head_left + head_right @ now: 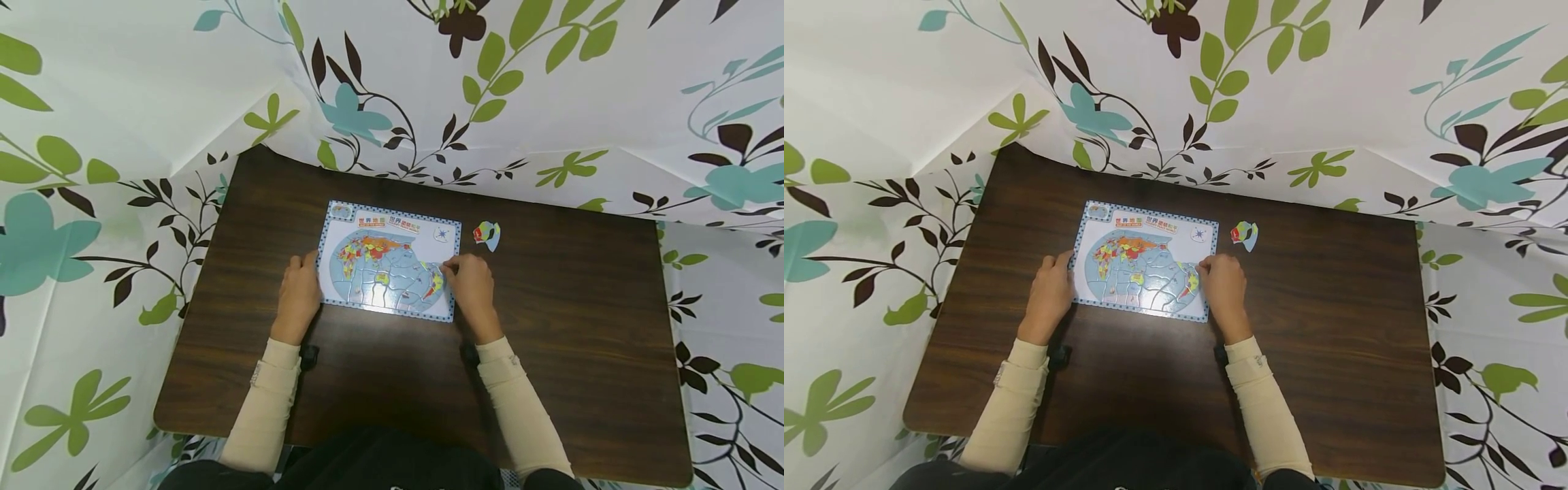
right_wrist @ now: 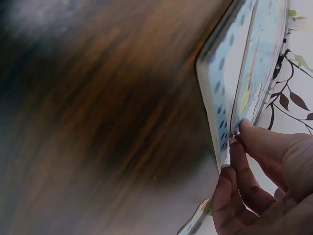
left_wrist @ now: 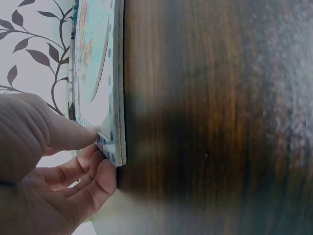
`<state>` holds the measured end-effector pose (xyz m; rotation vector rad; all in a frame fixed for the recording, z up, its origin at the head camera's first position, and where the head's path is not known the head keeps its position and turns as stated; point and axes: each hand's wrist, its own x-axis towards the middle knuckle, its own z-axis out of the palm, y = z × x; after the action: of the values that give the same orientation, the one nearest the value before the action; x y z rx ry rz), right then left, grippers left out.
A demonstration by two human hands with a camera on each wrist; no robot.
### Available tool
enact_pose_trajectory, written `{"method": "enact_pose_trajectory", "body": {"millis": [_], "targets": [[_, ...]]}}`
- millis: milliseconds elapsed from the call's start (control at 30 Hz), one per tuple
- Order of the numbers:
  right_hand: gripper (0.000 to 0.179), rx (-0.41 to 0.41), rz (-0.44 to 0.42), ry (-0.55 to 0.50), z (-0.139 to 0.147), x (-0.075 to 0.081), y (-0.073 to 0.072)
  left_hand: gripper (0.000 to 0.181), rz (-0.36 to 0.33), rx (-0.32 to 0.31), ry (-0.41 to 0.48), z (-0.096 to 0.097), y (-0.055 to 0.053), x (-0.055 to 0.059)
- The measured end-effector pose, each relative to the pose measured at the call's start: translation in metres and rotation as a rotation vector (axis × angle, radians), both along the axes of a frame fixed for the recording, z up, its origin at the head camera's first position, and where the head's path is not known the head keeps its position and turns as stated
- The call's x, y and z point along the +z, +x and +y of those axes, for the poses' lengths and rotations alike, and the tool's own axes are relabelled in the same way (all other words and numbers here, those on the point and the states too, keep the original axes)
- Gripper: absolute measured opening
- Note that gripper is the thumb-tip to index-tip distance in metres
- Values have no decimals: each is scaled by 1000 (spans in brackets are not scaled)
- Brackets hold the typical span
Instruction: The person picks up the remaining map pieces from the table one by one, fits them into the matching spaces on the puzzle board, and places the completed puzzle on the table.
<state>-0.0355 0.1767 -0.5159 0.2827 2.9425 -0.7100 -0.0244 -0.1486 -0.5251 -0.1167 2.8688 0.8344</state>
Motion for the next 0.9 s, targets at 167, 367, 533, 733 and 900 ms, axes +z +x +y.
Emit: {"method": "enact_pose_trajectory", "body": {"millis": [167, 367, 533, 733, 900], "targets": [[17, 27, 13, 80, -3, 3, 0, 40, 18, 2, -14, -1, 1, 2], [22, -8, 35, 7, 12, 4, -7, 40, 36, -7, -8, -1, 2, 1], [41, -82, 47, -22, 37, 3, -17, 40, 42, -8, -1, -1, 3, 0], [61, -138, 14, 9, 62, 2, -28, 41, 28, 1, 8, -2, 4, 0], [71, -145, 0, 58, 73, 0, -36, 42, 6, 1, 7, -1, 3, 0]]}}
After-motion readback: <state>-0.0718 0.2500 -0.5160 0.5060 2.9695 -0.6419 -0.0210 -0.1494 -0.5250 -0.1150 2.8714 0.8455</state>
